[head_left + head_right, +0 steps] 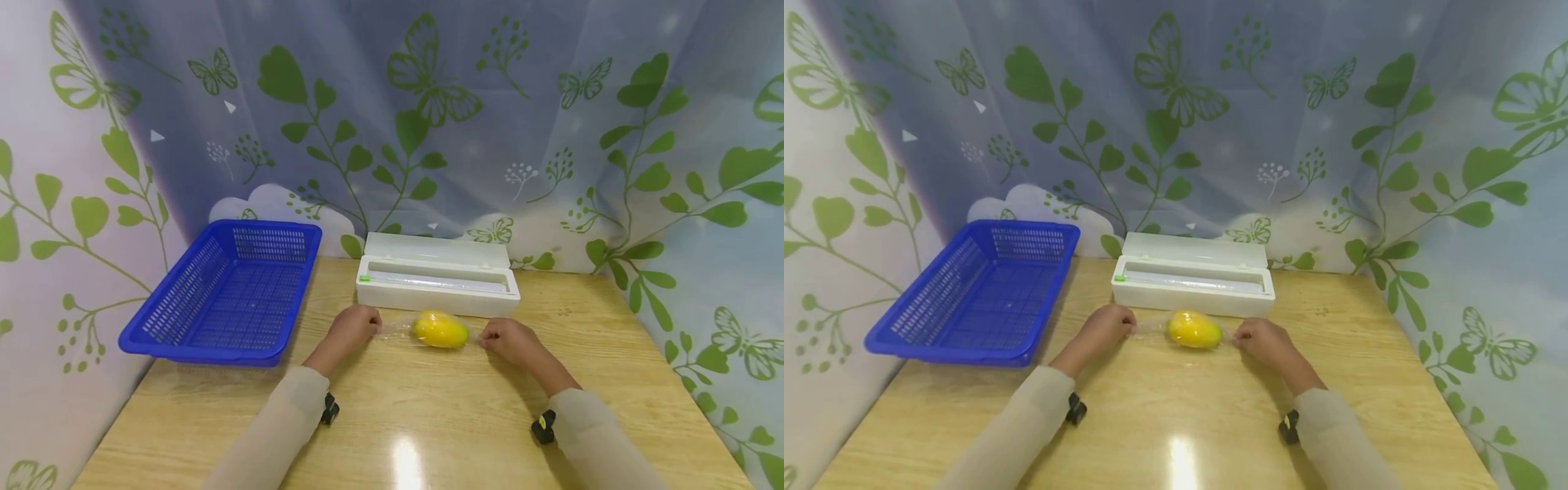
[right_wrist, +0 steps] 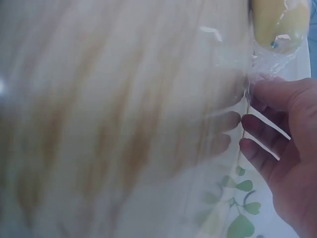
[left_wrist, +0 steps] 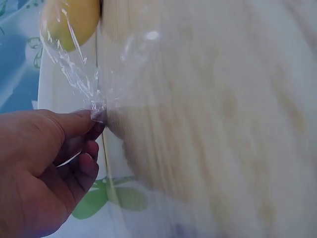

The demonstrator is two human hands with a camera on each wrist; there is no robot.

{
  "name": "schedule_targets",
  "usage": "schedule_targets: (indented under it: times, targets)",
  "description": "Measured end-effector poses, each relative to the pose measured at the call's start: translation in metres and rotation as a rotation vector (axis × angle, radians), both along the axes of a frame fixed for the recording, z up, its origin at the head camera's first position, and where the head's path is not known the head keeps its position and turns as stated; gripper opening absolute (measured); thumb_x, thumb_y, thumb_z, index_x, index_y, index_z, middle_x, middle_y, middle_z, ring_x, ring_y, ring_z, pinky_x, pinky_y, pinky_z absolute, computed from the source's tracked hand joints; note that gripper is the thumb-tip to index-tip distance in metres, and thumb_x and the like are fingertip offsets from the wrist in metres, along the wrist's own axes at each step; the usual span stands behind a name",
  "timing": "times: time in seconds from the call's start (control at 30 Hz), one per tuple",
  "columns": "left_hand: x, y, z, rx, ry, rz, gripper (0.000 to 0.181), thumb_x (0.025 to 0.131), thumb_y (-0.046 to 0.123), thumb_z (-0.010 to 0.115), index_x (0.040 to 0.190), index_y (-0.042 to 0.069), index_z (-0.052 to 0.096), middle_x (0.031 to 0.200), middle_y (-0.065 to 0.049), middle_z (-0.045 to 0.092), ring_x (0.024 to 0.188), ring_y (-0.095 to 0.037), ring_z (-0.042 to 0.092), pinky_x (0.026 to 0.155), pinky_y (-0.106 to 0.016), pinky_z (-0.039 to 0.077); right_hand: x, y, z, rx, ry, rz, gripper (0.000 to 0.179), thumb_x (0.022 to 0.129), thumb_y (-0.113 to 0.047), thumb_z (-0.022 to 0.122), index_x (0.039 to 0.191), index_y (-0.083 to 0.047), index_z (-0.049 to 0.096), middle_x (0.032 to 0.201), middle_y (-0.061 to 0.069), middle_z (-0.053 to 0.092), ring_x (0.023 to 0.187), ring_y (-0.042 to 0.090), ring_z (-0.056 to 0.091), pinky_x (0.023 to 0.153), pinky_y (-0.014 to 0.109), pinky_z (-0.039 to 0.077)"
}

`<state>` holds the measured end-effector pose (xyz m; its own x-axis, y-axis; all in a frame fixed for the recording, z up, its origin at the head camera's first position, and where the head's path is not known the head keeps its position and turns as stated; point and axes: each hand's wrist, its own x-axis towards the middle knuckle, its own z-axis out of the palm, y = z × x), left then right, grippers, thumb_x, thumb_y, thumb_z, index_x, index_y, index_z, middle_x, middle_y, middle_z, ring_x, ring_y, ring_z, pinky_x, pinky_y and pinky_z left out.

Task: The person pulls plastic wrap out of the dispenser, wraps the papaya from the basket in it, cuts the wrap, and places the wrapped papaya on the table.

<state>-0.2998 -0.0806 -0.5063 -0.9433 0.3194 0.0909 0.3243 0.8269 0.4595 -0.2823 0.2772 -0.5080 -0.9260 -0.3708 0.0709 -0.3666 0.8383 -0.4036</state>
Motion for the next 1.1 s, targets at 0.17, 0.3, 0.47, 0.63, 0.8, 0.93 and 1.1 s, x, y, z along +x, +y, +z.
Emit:
schedule_targets:
  times: [0.17,0.3,0.47,0.63,0.8,0.93,1.1]
  targets:
    - [0.003,0.001,-0.002,-0.071,0.034,-0.006,0.009,0.090,0.015,0.074,0.084,0.018,0.080,0.093,0.003,0.074,0.089,-0.018,0.068,0.079,-0.039,0.056,0.002,-0.004,0.002,0.088,0.019,0.038,0.007,0.093,-0.017,0.073,0.090,-0.019,0.080,0.085,-0.007,0.067,0.074,0.008,0.057,0.067,0.031,0.050]
    - [0.007,0.001,-0.003,-0.101,0.069,-0.021,0.019,0.091,0.005,0.069,0.090,0.020,0.082,0.096,0.002,0.077,0.090,-0.019,0.070,0.077,-0.042,0.058,0.006,-0.005,0.006,0.158,0.018,0.085,0.010,0.095,-0.020,0.071,0.097,-0.018,0.081,0.090,-0.006,0.069,0.075,0.008,0.057,0.066,0.030,0.048]
    - [0.011,-0.002,0.002,-0.089,0.118,-0.008,0.023,0.093,0.004,0.065,0.098,0.020,0.081,0.099,0.002,0.077,0.090,-0.021,0.071,0.074,-0.041,0.058,0.012,-0.003,0.018,0.113,-0.066,0.066,0.021,0.097,-0.022,0.067,0.114,-0.014,0.077,0.101,-0.002,0.072,0.084,0.012,0.060,0.075,0.036,0.051]
    - [0.014,-0.004,0.010,-0.031,0.124,0.036,0.016,0.094,0.010,0.069,0.106,0.013,0.079,0.103,-0.004,0.075,0.096,-0.025,0.071,0.080,-0.043,0.058,0.015,0.000,0.030,0.000,-0.128,0.009,0.037,0.100,-0.029,0.063,0.130,-0.009,0.067,0.109,0.003,0.071,0.094,0.019,0.063,0.078,0.040,0.053]
    - [0.029,0.008,0.014,0.164,0.104,0.095,0.021,0.097,0.015,0.068,0.115,0.006,0.075,0.108,-0.008,0.072,0.098,-0.023,0.069,0.084,-0.038,0.058,0.011,-0.008,0.031,-0.101,-0.072,0.054,0.044,0.101,-0.034,0.061,0.135,-0.006,0.063,0.128,0.013,0.065,0.111,0.032,0.062,0.088,0.047,0.057]
    - [0.050,0.032,0.016,0.378,0.090,0.074,0.022,0.098,0.018,0.067,0.115,0.006,0.074,0.109,-0.007,0.072,0.094,-0.019,0.067,0.078,-0.030,0.058,0.003,-0.024,0.028,-0.213,-0.090,0.101,0.049,0.100,-0.035,0.063,0.138,-0.005,0.060,0.140,0.018,0.058,0.127,0.039,0.055,0.101,0.053,0.051]
    - [0.067,0.060,0.015,0.524,0.047,0.040,0.018,0.096,0.016,0.069,0.111,0.007,0.076,0.105,-0.005,0.072,0.090,-0.015,0.065,0.075,-0.023,0.056,-0.009,-0.044,0.024,-0.322,-0.168,0.143,0.052,0.098,-0.035,0.066,0.138,-0.002,0.059,0.141,0.019,0.059,0.132,0.039,0.053,0.109,0.055,0.044]
